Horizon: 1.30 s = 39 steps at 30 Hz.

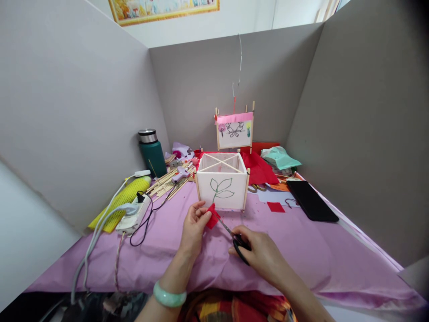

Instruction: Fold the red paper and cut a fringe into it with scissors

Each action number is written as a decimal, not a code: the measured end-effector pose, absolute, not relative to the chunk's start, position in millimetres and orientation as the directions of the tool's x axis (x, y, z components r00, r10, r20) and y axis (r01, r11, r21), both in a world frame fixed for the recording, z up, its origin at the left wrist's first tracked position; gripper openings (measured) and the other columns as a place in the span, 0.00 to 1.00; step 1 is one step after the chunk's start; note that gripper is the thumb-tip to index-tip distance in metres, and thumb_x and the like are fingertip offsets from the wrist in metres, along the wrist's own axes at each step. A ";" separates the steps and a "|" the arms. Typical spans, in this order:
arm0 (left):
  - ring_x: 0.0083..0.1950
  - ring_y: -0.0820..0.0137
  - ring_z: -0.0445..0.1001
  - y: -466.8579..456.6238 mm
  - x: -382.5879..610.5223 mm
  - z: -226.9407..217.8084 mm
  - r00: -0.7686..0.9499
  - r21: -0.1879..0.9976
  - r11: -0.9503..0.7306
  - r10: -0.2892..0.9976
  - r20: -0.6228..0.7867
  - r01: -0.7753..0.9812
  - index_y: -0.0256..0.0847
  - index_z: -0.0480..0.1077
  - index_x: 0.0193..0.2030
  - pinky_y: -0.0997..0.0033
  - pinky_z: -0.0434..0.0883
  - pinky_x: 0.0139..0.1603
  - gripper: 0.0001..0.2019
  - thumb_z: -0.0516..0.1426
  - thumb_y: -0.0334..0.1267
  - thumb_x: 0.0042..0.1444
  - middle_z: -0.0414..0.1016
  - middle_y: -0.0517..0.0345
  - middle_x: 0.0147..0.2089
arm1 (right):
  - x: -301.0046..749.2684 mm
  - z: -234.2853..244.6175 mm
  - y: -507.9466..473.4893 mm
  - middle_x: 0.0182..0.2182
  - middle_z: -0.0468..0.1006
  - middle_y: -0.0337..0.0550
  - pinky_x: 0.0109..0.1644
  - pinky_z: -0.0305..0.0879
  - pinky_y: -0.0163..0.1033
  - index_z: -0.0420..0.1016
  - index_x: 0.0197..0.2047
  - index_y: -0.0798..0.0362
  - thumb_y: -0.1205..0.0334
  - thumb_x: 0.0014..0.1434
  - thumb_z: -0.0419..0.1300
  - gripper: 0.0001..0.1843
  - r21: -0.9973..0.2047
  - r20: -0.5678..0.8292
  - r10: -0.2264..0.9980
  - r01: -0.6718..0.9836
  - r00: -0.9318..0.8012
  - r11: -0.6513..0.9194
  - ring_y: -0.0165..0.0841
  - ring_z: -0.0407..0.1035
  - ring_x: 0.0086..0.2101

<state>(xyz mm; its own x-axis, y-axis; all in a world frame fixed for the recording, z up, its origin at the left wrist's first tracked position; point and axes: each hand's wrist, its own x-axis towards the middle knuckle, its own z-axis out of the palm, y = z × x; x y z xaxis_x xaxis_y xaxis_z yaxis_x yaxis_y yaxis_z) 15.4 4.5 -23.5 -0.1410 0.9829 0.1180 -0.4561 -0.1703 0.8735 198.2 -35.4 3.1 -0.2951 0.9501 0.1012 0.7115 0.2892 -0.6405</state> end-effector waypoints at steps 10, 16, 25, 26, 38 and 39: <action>0.31 0.77 0.72 5.6 15.0 -20.9 -0.119 0.880 -0.159 0.986 0.117 -0.448 0.41 0.65 0.47 0.78 0.67 0.32 0.20 0.64 0.35 0.47 0.72 0.63 0.34 | 197.3 5.1 -36.3 0.29 0.80 0.37 0.32 0.57 0.33 0.75 0.40 0.47 0.56 0.53 0.59 0.11 -0.625 0.089 0.951 0.727 -0.296 0.285 0.34 0.71 0.29; 0.31 0.77 0.73 5.1 16.5 -21.0 -0.122 0.879 -0.159 0.986 0.116 -0.450 0.40 0.64 0.47 0.78 0.67 0.33 0.21 0.65 0.35 0.47 0.72 0.63 0.33 | 197.3 3.6 -35.0 0.28 0.79 0.36 0.31 0.56 0.33 0.75 0.40 0.47 0.56 0.53 0.60 0.10 -0.626 0.097 0.951 0.725 -0.293 0.287 0.34 0.71 0.28; 0.30 0.76 0.73 5.5 16.1 -20.5 -0.122 0.885 -0.153 0.986 0.110 -0.440 0.38 0.63 0.47 0.78 0.67 0.32 0.22 0.65 0.35 0.47 0.73 0.61 0.33 | 196.4 3.2 -34.7 0.28 0.80 0.38 0.32 0.56 0.33 0.75 0.40 0.47 0.57 0.53 0.60 0.10 -0.625 0.098 0.951 0.726 -0.293 0.288 0.35 0.72 0.29; 0.30 0.76 0.73 5.4 16.2 -20.3 -0.121 0.884 -0.152 0.987 0.109 -0.442 0.38 0.63 0.47 0.78 0.67 0.32 0.22 0.65 0.35 0.47 0.73 0.61 0.33 | 196.3 3.1 -34.5 0.28 0.80 0.37 0.32 0.56 0.33 0.75 0.39 0.47 0.57 0.53 0.59 0.10 -0.623 0.098 0.951 0.727 -0.293 0.288 0.34 0.72 0.29; 0.31 0.77 0.73 5.2 16.3 -21.2 -0.112 0.884 -0.157 0.987 0.119 -0.441 0.39 0.63 0.47 0.78 0.67 0.33 0.21 0.64 0.34 0.48 0.73 0.62 0.33 | 196.8 5.2 -34.9 0.27 0.79 0.37 0.32 0.56 0.33 0.75 0.40 0.47 0.57 0.53 0.60 0.10 -0.628 0.084 0.951 0.725 -0.297 0.282 0.34 0.71 0.29; 0.31 0.77 0.73 5.4 16.3 -21.0 -0.111 0.885 -0.156 0.987 0.119 -0.439 0.39 0.63 0.47 0.78 0.67 0.33 0.21 0.64 0.34 0.48 0.73 0.63 0.33 | 196.6 5.2 -34.9 0.27 0.79 0.37 0.32 0.56 0.33 0.75 0.40 0.48 0.57 0.53 0.61 0.10 -0.627 0.086 0.952 0.726 -0.295 0.282 0.34 0.71 0.29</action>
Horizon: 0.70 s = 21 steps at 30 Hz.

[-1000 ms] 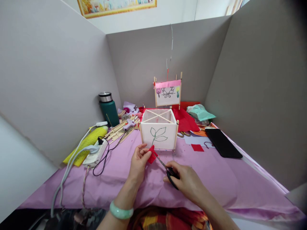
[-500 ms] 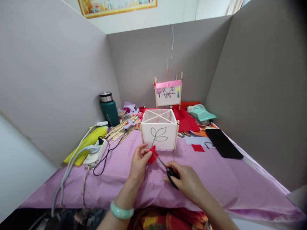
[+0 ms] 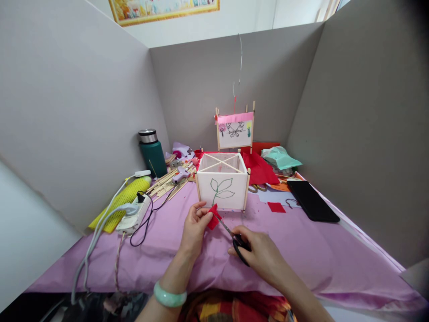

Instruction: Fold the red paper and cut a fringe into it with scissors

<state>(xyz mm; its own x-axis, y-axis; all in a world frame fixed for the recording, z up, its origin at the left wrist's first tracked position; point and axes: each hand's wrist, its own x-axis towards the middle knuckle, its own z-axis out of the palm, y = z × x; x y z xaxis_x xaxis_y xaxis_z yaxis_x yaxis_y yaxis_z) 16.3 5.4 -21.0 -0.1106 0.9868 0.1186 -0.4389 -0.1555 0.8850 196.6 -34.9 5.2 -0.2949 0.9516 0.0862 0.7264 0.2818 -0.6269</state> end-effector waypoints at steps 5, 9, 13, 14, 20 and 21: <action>0.31 0.76 0.74 4.6 16.8 -19.9 -0.107 0.887 -0.152 0.987 0.116 -0.437 0.39 0.62 0.47 0.78 0.67 0.32 0.21 0.64 0.34 0.48 0.73 0.63 0.33 | 196.0 4.0 -34.5 0.27 0.79 0.37 0.32 0.57 0.34 0.75 0.40 0.48 0.57 0.53 0.61 0.11 -0.630 0.091 0.951 0.723 -0.295 0.284 0.34 0.71 0.29; 0.30 0.77 0.73 4.3 17.0 -21.0 -0.102 0.885 -0.154 0.987 0.121 -0.439 0.39 0.63 0.47 0.78 0.67 0.32 0.21 0.64 0.34 0.48 0.73 0.62 0.33 | 196.0 3.0 -33.7 0.28 0.79 0.37 0.32 0.56 0.33 0.75 0.40 0.48 0.57 0.53 0.60 0.11 -0.625 0.094 0.952 0.727 -0.292 0.285 0.34 0.71 0.29; 0.29 0.77 0.72 4.8 17.0 -20.8 -0.103 0.886 -0.156 0.987 0.123 -0.438 0.39 0.63 0.47 0.79 0.66 0.31 0.21 0.64 0.34 0.48 0.73 0.63 0.32 | 196.3 1.5 -33.9 0.27 0.79 0.37 0.31 0.55 0.33 0.75 0.39 0.48 0.57 0.53 0.60 0.09 -0.625 0.104 0.952 0.726 -0.288 0.287 0.34 0.70 0.27; 0.29 0.77 0.72 4.8 16.9 -20.3 -0.103 0.885 -0.154 0.987 0.121 -0.439 0.39 0.63 0.47 0.79 0.66 0.31 0.21 0.64 0.34 0.48 0.73 0.63 0.32 | 196.4 0.9 -34.0 0.26 0.79 0.37 0.31 0.55 0.33 0.75 0.39 0.48 0.57 0.53 0.60 0.09 -0.623 0.106 0.952 0.727 -0.287 0.289 0.34 0.70 0.27; 0.29 0.77 0.72 3.7 16.9 -18.1 -0.108 0.884 -0.149 0.988 0.112 -0.443 0.39 0.63 0.47 0.78 0.66 0.31 0.21 0.65 0.34 0.47 0.73 0.63 0.32 | 196.0 -2.6 -32.6 0.26 0.78 0.36 0.31 0.55 0.33 0.74 0.38 0.48 0.58 0.53 0.60 0.08 -0.635 0.123 0.950 0.712 -0.289 0.299 0.33 0.70 0.27; 0.29 0.78 0.71 3.7 16.9 -18.3 -0.107 0.884 -0.148 0.988 0.112 -0.443 0.39 0.63 0.47 0.78 0.66 0.31 0.21 0.65 0.34 0.47 0.73 0.63 0.32 | 195.9 -2.5 -32.4 0.25 0.78 0.36 0.31 0.55 0.33 0.74 0.38 0.48 0.58 0.53 0.60 0.08 -0.637 0.121 0.950 0.711 -0.288 0.297 0.33 0.70 0.27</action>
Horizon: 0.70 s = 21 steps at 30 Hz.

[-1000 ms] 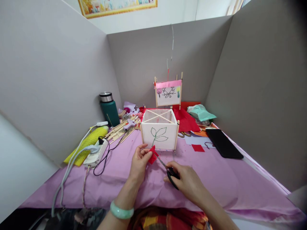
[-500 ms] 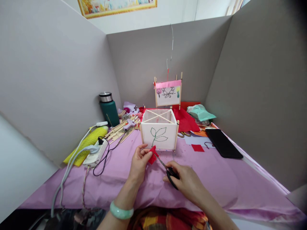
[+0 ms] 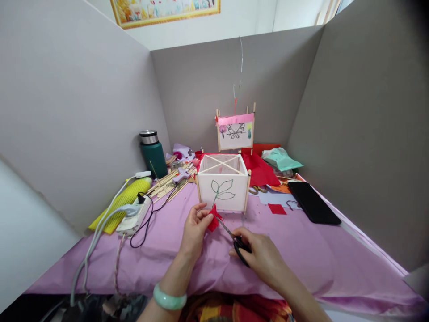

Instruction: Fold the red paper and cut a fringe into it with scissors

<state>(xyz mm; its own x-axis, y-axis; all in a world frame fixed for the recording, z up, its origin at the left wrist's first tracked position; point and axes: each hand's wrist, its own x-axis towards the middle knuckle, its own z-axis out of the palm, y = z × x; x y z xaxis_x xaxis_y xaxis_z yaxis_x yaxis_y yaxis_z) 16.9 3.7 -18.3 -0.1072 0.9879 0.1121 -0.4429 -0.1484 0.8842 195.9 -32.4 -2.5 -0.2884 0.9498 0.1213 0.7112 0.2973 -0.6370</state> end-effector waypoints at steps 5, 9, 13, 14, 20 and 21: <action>0.30 0.77 0.72 5.7 16.0 -20.0 -0.128 0.876 -0.157 0.986 0.109 -0.456 0.40 0.64 0.47 0.78 0.67 0.33 0.21 0.65 0.35 0.47 0.73 0.63 0.33 | 197.2 4.4 -35.2 0.26 0.77 0.34 0.31 0.54 0.33 0.74 0.37 0.47 0.57 0.52 0.62 0.08 -0.662 0.082 0.949 0.695 -0.304 0.279 0.33 0.69 0.27; 0.31 0.77 0.73 6.8 15.2 -20.4 -0.166 0.868 -0.176 0.980 0.110 -0.464 0.40 0.64 0.47 0.77 0.67 0.34 0.22 0.65 0.36 0.46 0.72 0.64 0.33 | 200.3 12.7 -39.3 0.25 0.75 0.33 0.30 0.54 0.32 0.72 0.36 0.46 0.54 0.51 0.62 0.09 -0.692 0.046 0.941 0.669 -0.336 0.273 0.32 0.68 0.27; 0.32 0.75 0.74 6.6 15.0 -20.8 -0.178 0.865 -0.188 0.977 0.117 -0.465 0.40 0.64 0.46 0.75 0.68 0.36 0.21 0.65 0.36 0.46 0.73 0.63 0.33 | 202.2 16.3 -42.0 0.25 0.74 0.32 0.29 0.54 0.32 0.71 0.36 0.46 0.54 0.52 0.62 0.09 -0.703 0.024 0.933 0.658 -0.359 0.271 0.31 0.67 0.27; 0.32 0.75 0.74 6.6 15.0 -21.1 -0.180 0.864 -0.191 0.976 0.120 -0.466 0.41 0.64 0.46 0.75 0.68 0.37 0.20 0.65 0.36 0.47 0.73 0.63 0.33 | 202.3 16.3 -42.4 0.25 0.75 0.32 0.30 0.54 0.32 0.71 0.36 0.46 0.54 0.52 0.62 0.08 -0.700 0.022 0.933 0.661 -0.359 0.270 0.31 0.67 0.27; 0.32 0.76 0.73 6.8 15.4 -21.0 -0.186 0.861 -0.190 0.976 0.114 -0.471 0.40 0.64 0.46 0.76 0.67 0.36 0.21 0.65 0.35 0.46 0.73 0.63 0.34 | 201.7 13.6 -42.5 0.26 0.76 0.33 0.30 0.54 0.32 0.72 0.36 0.46 0.54 0.52 0.62 0.09 -0.679 0.035 0.940 0.681 -0.341 0.272 0.32 0.67 0.27; 0.32 0.77 0.73 6.6 15.5 -20.6 -0.188 0.863 -0.188 0.976 0.110 -0.470 0.40 0.64 0.46 0.76 0.67 0.36 0.21 0.65 0.35 0.46 0.73 0.63 0.34 | 201.5 13.2 -42.6 0.26 0.76 0.33 0.30 0.54 0.32 0.72 0.36 0.46 0.54 0.52 0.62 0.09 -0.677 0.035 0.940 0.684 -0.338 0.271 0.32 0.68 0.27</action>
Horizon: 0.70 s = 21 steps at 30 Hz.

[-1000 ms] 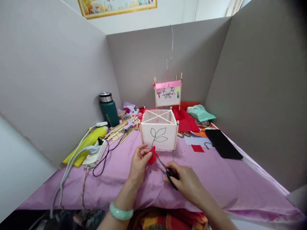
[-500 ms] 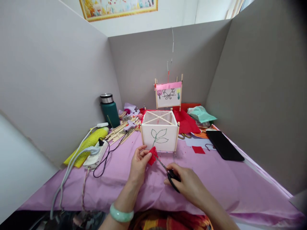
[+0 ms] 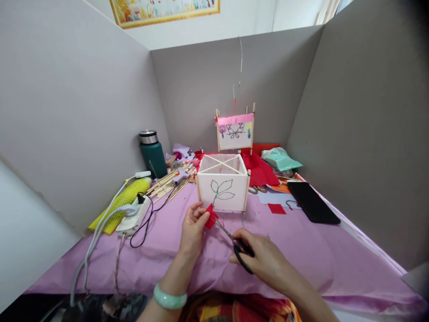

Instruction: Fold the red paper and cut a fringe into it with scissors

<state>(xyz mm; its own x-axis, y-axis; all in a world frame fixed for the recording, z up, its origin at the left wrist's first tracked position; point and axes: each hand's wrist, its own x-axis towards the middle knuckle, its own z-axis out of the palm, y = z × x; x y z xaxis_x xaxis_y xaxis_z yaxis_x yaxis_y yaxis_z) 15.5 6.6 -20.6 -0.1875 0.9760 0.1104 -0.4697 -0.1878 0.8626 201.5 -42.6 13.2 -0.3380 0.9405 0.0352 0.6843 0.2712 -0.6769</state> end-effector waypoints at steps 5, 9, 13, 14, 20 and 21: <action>0.31 0.77 0.72 5.7 16.0 -18.6 -0.187 0.870 -0.186 0.976 0.111 -0.456 0.40 0.64 0.46 0.77 0.67 0.35 0.21 0.65 0.36 0.46 0.73 0.63 0.33 | 199.1 11.8 -42.7 0.28 0.78 0.35 0.31 0.55 0.33 0.72 0.37 0.47 0.55 0.53 0.60 0.08 -0.659 0.059 0.942 0.696 -0.332 0.286 0.33 0.69 0.28; 0.30 0.77 0.72 4.9 16.2 -18.8 -0.182 0.875 -0.183 0.977 0.111 -0.449 0.41 0.64 0.46 0.77 0.67 0.34 0.21 0.65 0.36 0.46 0.72 0.64 0.32 | 197.3 10.1 -42.6 0.29 0.79 0.36 0.32 0.56 0.33 0.73 0.38 0.47 0.55 0.52 0.62 0.10 -0.644 0.071 0.945 0.709 -0.319 0.288 0.34 0.70 0.29; 0.31 0.77 0.72 4.5 16.0 -20.4 -0.173 0.871 -0.186 0.978 0.118 -0.454 0.41 0.64 0.47 0.77 0.67 0.34 0.21 0.65 0.36 0.46 0.72 0.65 0.32 | 197.1 7.8 -41.7 0.30 0.80 0.36 0.32 0.56 0.33 0.73 0.39 0.46 0.55 0.52 0.62 0.10 -0.632 0.080 0.945 0.717 -0.317 0.294 0.34 0.71 0.31; 0.31 0.77 0.72 4.7 15.9 -20.8 -0.173 0.872 -0.187 0.978 0.119 -0.453 0.41 0.64 0.47 0.77 0.67 0.34 0.21 0.65 0.36 0.46 0.72 0.64 0.32 | 197.1 7.4 -41.3 0.31 0.80 0.36 0.32 0.56 0.33 0.73 0.39 0.46 0.55 0.52 0.62 0.10 -0.628 0.081 0.945 0.720 -0.317 0.295 0.34 0.71 0.31; 0.31 0.76 0.73 6.6 16.2 -21.9 -0.174 0.875 -0.183 0.978 0.116 -0.448 0.41 0.64 0.47 0.76 0.68 0.34 0.21 0.65 0.36 0.46 0.73 0.64 0.33 | 197.1 7.9 -40.0 0.30 0.80 0.37 0.32 0.56 0.33 0.73 0.38 0.47 0.56 0.53 0.61 0.09 -0.623 0.075 0.947 0.726 -0.313 0.289 0.35 0.72 0.30; 0.31 0.76 0.73 6.8 16.3 -21.9 -0.173 0.873 -0.183 0.978 0.115 -0.451 0.41 0.64 0.47 0.76 0.68 0.35 0.21 0.65 0.36 0.46 0.73 0.64 0.33 | 197.1 8.1 -40.0 0.30 0.80 0.37 0.32 0.56 0.33 0.73 0.38 0.47 0.56 0.53 0.61 0.09 -0.625 0.076 0.947 0.725 -0.314 0.290 0.34 0.72 0.30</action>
